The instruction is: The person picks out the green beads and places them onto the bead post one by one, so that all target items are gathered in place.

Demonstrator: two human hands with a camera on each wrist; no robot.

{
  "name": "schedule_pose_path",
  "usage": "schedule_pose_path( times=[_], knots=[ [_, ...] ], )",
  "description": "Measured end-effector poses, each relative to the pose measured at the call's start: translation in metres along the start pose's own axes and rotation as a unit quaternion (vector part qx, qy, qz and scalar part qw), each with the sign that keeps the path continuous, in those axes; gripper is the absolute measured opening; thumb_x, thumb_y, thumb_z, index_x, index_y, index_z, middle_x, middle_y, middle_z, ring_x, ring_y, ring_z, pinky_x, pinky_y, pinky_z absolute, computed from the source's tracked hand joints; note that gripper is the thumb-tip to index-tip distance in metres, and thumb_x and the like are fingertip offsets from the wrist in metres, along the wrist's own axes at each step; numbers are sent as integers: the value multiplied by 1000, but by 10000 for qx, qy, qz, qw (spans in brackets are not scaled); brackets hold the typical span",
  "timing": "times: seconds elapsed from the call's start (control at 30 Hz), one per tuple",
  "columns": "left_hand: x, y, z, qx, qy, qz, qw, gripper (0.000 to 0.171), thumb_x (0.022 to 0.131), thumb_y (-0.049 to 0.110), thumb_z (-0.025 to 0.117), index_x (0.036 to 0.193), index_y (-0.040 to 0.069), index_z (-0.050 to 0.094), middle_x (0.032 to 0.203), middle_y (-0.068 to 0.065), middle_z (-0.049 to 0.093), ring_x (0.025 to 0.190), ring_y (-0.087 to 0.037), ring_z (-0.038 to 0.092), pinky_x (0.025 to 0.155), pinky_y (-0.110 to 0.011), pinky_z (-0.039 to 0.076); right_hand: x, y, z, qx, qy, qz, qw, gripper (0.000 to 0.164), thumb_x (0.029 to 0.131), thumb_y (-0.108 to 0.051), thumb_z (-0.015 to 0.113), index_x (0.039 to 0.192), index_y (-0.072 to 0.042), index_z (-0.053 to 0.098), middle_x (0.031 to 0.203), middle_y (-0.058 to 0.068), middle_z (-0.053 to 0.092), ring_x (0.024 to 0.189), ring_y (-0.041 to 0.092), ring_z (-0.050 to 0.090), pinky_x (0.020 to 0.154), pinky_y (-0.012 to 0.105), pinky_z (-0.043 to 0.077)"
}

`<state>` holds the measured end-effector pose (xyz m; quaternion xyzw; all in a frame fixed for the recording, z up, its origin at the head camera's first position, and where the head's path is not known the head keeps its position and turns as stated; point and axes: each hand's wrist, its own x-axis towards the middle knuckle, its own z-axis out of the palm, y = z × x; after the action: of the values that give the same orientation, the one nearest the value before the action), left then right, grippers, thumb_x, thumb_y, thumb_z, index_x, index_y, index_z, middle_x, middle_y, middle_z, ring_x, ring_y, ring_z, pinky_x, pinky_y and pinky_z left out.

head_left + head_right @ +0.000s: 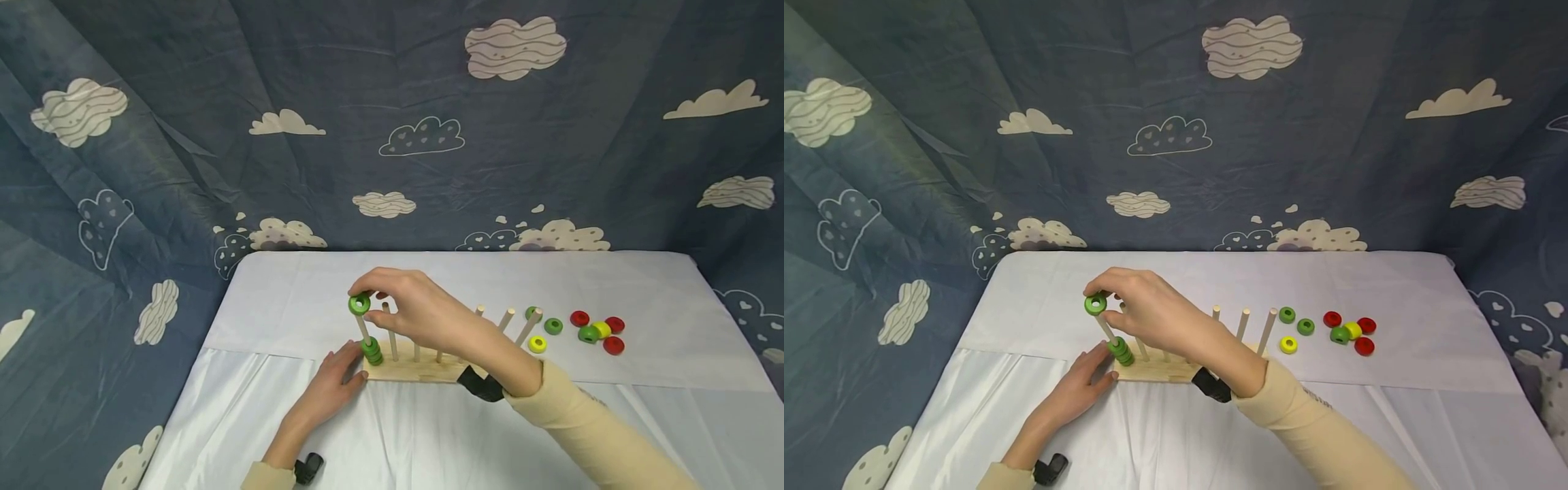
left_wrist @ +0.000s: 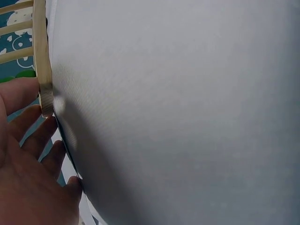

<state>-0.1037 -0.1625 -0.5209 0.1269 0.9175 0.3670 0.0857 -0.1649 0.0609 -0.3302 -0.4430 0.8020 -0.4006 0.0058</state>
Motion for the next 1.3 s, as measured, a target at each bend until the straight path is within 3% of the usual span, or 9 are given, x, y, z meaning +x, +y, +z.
schedule_pose_path(
  times=[0.53, 0.93, 1.3],
  knots=[
    [0, -2, -1, -30, 8, 99, 9999, 51, 98, 21, 61, 147, 18, 46, 150, -3, 44, 144, -26, 29, 115, -61, 15, 8, -1, 1, -46, -541, 308, 9981, 30, 87, -7, 76, 116, -9, 68, 106, -7, 67, 95, 9, 63, 84, 24, 52],
    [0, -3, 0, -36, 2, 145, 9999, 51, 98, 21, 60, 147, 17, 45, 150, -3, 44, 144, -26, 29, 114, -63, 16, 12, 3, 4, -482, -824, 526, 9940, 24, 87, -13, 77, 110, -14, 70, 101, -10, 65, 93, 5, 60, 82, 20, 50],
    [1, -2, 0, -34, -1, 131, 9999, 50, 98, 21, 61, 146, 16, 47, 149, -4, 45, 144, -26, 29, 114, -63, 16, 10, 3, 3, -398, -724, 585, 9949, 27, 88, -12, 76, 115, -12, 70, 108, -6, 67, 97, 8, 61, 84, 24, 52]
  ],
)
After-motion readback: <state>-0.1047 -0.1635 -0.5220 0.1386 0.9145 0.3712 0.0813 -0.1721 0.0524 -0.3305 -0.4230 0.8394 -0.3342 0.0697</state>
